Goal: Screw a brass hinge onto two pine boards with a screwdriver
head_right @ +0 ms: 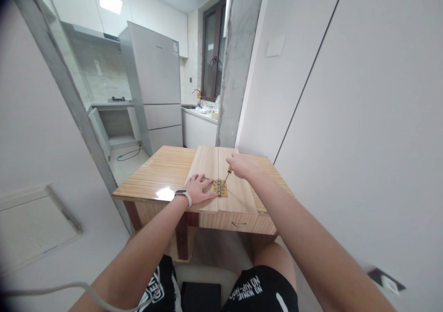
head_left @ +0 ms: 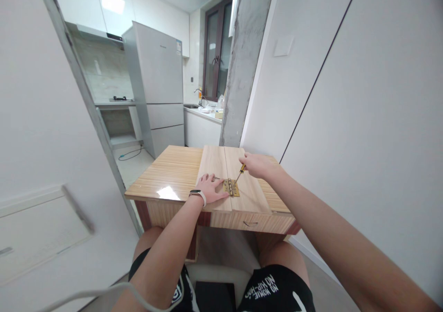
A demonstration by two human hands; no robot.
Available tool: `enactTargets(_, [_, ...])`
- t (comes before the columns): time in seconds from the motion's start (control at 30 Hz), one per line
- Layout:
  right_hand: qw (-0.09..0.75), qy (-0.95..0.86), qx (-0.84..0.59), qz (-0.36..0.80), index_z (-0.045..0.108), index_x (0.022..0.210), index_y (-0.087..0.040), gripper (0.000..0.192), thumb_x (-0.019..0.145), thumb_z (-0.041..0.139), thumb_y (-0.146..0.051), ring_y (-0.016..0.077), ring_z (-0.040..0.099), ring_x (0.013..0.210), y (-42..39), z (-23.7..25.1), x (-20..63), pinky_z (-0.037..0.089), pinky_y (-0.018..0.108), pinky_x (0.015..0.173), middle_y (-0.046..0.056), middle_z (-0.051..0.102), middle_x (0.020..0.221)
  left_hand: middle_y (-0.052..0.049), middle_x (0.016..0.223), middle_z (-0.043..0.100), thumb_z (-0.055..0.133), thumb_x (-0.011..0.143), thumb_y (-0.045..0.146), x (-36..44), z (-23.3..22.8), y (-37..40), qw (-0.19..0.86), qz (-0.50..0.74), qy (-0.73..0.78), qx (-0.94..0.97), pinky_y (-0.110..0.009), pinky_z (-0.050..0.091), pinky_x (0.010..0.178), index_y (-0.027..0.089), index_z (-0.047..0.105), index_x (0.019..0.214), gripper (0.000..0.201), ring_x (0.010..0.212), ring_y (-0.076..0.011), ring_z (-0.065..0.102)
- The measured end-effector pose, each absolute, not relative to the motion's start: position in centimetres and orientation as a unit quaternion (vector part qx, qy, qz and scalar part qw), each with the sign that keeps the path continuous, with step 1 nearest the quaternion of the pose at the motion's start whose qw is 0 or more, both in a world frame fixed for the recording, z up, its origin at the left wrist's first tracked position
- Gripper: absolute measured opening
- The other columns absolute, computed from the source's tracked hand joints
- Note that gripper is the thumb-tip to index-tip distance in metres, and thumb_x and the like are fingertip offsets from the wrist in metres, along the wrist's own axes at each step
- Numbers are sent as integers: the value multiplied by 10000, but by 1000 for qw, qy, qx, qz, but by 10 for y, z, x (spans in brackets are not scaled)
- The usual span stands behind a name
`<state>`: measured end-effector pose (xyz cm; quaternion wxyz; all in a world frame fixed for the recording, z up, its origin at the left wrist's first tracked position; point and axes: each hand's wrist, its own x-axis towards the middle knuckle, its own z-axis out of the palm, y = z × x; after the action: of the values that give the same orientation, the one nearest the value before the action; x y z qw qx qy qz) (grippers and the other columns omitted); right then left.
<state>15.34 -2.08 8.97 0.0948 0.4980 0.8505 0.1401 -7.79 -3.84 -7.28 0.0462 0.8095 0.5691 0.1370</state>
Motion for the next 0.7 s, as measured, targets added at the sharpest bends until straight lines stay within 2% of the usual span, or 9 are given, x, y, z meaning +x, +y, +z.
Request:
enactTargets(0.17, [79,863,468,173,640,1114,-211,206,993,478,-244,250,635,1038,-24,90,152,457,330,818,131,657,1152,-55,1590,378,347,732,960,-78,-73,-38,45,139,568,810,-573,241,1167,461,462,1487,912,1439,-409,296])
enactTargets(0.33, [92,861,476,153,651,1121,-203,212,994,502,-284,253,640,1061,-24,90,152,463,330,840,135,668,1154,-55,1584,385,370,745,941,-78,-70,-40,43,143,567,810,-565,247,1166,454,468,1485,891,1431,-406,307])
enactTargets(0.7, [108,795,587,111,709,1178,-109,374,964,503,-337,313,660,1127,-19,93,139,508,372,900,225,692,1218,-44,1602,354,361,747,949,-77,-65,-43,53,125,571,810,-551,231,1171,450,446,1500,908,1434,-398,285])
